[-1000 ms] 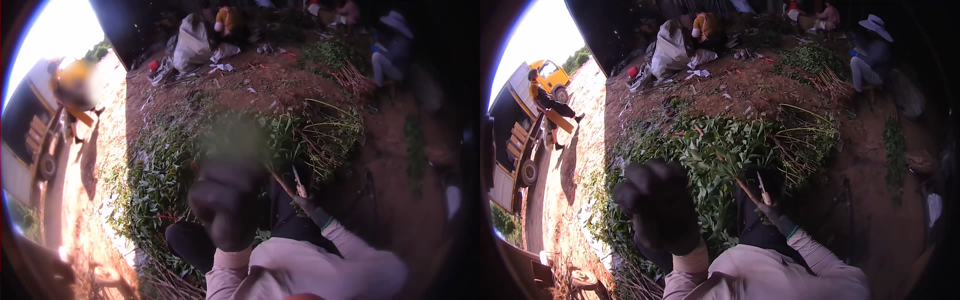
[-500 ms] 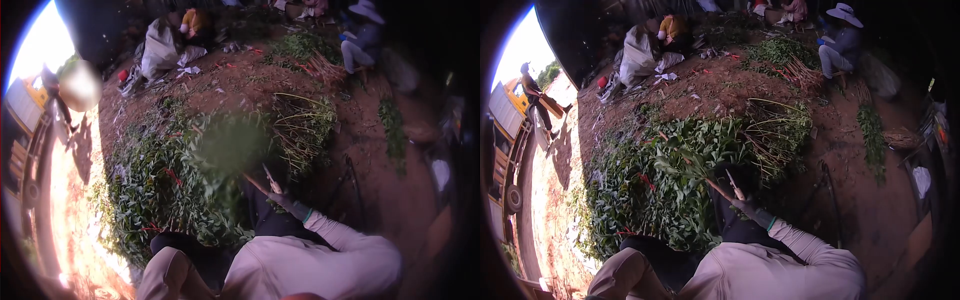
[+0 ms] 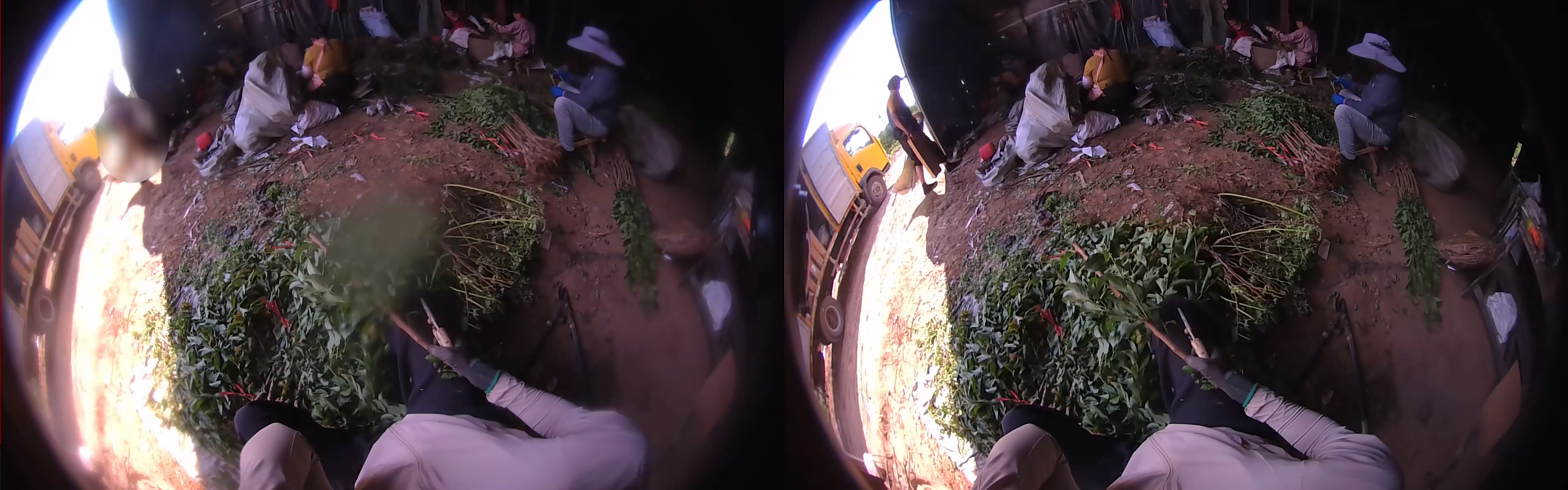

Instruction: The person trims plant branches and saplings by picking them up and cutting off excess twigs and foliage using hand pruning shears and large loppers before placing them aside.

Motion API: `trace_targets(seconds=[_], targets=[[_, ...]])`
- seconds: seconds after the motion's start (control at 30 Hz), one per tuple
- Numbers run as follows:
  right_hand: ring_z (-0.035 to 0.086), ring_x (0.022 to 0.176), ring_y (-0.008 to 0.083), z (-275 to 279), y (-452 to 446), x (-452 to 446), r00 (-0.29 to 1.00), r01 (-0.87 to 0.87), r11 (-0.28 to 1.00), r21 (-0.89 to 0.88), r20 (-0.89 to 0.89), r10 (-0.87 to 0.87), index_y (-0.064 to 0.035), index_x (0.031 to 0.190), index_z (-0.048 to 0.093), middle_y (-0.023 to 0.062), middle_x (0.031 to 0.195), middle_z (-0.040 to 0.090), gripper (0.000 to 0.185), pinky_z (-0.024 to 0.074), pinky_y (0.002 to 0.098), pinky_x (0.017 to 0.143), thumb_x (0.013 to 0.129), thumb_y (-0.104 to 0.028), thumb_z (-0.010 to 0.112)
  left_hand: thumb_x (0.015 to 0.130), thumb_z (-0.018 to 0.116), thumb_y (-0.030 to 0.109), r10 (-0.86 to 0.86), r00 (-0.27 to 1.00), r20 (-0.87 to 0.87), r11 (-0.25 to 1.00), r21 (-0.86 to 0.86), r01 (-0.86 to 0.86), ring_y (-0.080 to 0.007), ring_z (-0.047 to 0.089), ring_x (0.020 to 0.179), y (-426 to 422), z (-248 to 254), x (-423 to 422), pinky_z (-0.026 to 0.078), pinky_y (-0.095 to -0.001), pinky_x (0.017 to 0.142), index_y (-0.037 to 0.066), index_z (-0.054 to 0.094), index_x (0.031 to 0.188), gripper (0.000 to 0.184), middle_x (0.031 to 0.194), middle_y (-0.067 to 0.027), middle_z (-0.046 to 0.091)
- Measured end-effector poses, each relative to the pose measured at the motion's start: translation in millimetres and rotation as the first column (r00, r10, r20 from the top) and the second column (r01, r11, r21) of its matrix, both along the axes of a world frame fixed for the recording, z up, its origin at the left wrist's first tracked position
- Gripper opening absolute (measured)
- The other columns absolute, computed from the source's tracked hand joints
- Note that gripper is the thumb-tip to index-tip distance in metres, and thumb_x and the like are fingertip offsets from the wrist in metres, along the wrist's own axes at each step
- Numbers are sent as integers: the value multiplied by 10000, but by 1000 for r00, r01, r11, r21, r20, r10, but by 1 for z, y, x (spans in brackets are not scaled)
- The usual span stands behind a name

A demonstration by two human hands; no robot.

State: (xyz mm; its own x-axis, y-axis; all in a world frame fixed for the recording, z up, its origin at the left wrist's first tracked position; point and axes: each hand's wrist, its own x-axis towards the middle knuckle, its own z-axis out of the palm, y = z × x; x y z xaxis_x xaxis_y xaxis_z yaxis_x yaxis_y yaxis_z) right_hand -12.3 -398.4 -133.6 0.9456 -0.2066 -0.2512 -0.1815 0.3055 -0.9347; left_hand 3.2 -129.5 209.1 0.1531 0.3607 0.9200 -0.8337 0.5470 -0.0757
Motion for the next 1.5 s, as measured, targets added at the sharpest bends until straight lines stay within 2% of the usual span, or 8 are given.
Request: trace_targets(seconds=[0.5, 0.67, 1.0, 1.07, 1.13, 1.2, 1.4, 1.5], targets=[[521, 531, 55, 10, 9, -5, 993, 90, 994, 60, 66, -94, -71, 1169, 504, 13, 796, 587, 446, 414, 209, 443, 749, -146, 632, 926, 355, 234, 7, 999, -44, 999, 37, -5, -273, 485, 1072, 1, -9, 1, 337, -400, 961, -50, 483, 1130, 372, 1108, -164, 535], [387, 1168, 115, 11, 4, 0, 970, 83, 994, -66, 236, -65, -53, 1271, 422, 9, 1282, 422, 555, 346, 259, 930, 744, -76, 595, 927, 345, 237, 4, 1000, -29, 1000, 19, -3, -276, 476, 1099, 2, -9, 5, 323, -408, 988, -49, 477, 1142, 382, 1131, -166, 532], [323, 1240, 140, 6, 7, 0, 979, 36, 999, -23, 199, -31, -55, 1301, 376, 22, 1318, 380, 554, 307, 277, 971, 785, -89, 575, 929, 326, 245, 104, 991, -87, 993, -47, -109, -281, 458, 1154, 15, -32, 1, 295, -422, 1042, -47, 464, 1168, 401, 1178, -171, 525], [317, 1242, 136, -5, 6, 2, 972, 51, 998, -23, 230, -44, -59, 1299, 379, 20, 1314, 379, 550, 334, 274, 949, 787, -94, 577, 919, 374, 190, 152, 679, -718, 952, -78, -296, -208, 538, 866, -15, -82, 38, 437, -335, 824, -26, 505, 1039, 279, 972, -107, 534], [410, 1128, 116, -10, 5, 3, 957, 64, 995, -73, 288, -41, -60, 1281, 403, 23, 1268, 423, 532, 403, 261, 839, 783, -105, 587, 914, 378, 160, 486, 362, -795, 849, 528, 18, -161, 520, 848, -31, -139, 64, 430, -303, 812, -2, 544, 1000, 248, 931, -74, 548], [469, 984, 95, -3, 6, -1, 973, 59, 990, -132, 229, -27, -55, 1251, 440, 24, 1180, 479, 498, 433, 253, 734, 780, -115, 591, 896, 451, 157, 268, 206, -941, 879, 326, 349, -103, 512, 781, -52, -233, 76, 448, -248, 688, 34, 513, 1093, 241, 962, -38, 550], [530, 773, 113, 4, 29, -17, 982, 137, 836, -532, 181, -46, -21, 980, 559, 67, 852, 580, 233, 441, 263, 665, 788, -141, 613, 903, 478, 188, 203, -8, -979, 852, 172, 494, -74, 507, 699, -97, -302, 54, 422, -220, 610, 58, 490, 1105, 241, 840, 0, 555], [584, 804, 187, 22, 48, -24, 944, 235, 825, -515, 322, -68, -9, 989, 541, 101, 867, 600, 251, 461, 302, 695, 802, -160, 617, 880, 506, 241, 379, 195, -905, 818, 426, 386, -145, 498, 773, -100, -314, 52, 419, -290, 669, 35, 493, 990, 234, 905, -72, 536]])
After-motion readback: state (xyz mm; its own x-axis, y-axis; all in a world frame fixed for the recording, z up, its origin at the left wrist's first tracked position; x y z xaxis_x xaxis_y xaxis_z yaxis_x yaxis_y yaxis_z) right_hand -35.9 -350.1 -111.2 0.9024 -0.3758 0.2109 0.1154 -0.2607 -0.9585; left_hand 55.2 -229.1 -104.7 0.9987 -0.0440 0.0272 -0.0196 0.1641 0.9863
